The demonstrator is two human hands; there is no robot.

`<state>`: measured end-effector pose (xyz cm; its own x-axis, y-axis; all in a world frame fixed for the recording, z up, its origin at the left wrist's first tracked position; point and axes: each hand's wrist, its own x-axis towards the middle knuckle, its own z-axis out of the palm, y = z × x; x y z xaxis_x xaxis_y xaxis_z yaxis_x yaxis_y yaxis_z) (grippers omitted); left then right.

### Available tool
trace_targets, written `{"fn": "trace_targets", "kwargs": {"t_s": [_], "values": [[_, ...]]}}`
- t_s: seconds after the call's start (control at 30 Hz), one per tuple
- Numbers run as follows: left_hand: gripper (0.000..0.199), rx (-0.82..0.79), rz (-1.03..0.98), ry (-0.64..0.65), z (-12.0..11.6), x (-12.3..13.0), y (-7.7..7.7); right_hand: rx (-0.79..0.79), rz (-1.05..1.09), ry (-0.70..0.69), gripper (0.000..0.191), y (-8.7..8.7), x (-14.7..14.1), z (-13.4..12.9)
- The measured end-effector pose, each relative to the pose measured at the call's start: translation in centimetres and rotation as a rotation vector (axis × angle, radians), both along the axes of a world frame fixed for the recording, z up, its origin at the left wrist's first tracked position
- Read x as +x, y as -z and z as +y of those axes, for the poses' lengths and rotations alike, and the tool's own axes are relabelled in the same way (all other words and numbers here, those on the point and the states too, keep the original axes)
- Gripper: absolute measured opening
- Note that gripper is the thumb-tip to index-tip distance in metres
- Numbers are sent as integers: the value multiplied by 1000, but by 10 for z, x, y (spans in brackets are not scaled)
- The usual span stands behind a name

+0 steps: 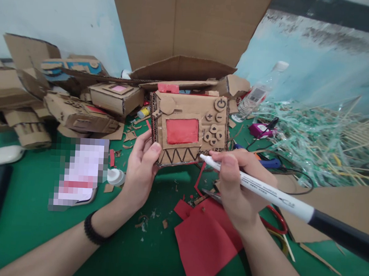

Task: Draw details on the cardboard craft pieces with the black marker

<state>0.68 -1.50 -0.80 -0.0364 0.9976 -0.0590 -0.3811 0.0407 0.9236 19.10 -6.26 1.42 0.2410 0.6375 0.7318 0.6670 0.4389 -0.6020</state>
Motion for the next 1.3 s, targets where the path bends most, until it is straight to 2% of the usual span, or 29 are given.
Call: {"fn": "trace_targets", "kwargs": {"t_s": [0.13,0.5,0.73,0.87,1.3], "values": [[51,3,6,-8,-1,0,0,43,23,-25,23,0,0,-1],[50,26,-10,-31,1,-1,7,4,-36,-25,23,-1,2,1],[57,28,34,-22,1,-1,7,-41,-39,-40,24,0,0,2],[62,26,30,-14,3,-1,9,-7,18,-47,24,2,1,2],[55,60,38,-11,4,-3,15,-19,29,-54,22,2,1,5]]}}
